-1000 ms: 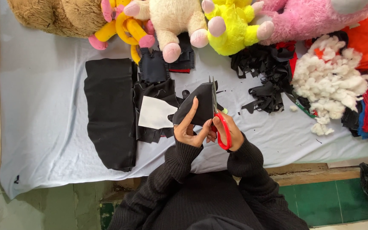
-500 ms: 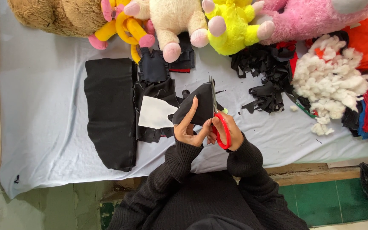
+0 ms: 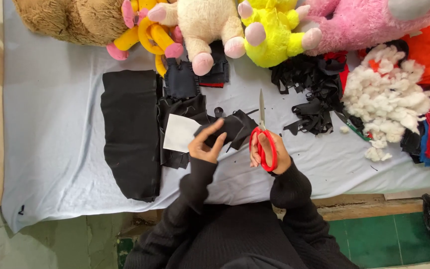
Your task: Cutting out specific shapes from black fabric using scissors and a paper template as a guide.
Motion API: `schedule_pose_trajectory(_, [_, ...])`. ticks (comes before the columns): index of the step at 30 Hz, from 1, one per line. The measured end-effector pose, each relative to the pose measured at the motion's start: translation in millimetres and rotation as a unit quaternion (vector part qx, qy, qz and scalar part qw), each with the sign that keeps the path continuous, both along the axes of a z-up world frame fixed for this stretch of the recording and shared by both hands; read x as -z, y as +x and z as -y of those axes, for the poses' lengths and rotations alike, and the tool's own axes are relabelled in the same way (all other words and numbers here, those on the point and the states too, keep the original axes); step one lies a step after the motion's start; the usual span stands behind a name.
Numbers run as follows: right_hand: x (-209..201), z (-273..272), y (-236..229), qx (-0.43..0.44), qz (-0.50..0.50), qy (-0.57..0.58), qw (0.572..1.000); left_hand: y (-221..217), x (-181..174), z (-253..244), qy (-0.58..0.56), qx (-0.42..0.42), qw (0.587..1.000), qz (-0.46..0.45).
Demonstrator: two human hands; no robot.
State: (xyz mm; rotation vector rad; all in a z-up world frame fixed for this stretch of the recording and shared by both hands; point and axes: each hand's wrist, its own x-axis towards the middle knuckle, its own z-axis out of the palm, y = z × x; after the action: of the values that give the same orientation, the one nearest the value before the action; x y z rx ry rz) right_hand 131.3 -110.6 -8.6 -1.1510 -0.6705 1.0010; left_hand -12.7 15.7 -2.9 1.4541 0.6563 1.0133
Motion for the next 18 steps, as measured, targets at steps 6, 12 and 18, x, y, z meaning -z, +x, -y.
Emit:
schedule_pose_trajectory(6, [35,17,14,0.011,-0.016,-0.031,0.999,-20,37,-59,0.014,0.102,0.991,-0.081])
schedule_pose_trajectory(12, [50,26,19,0.021,-0.024,-0.042,0.999,-14,-17,-133,0.07,0.176,0.98,-0.057])
schedule_pose_trajectory(18, [60,24,23,0.023,-0.053,-0.045,0.997,-29,28,-171,0.044,0.181,0.97,-0.158])
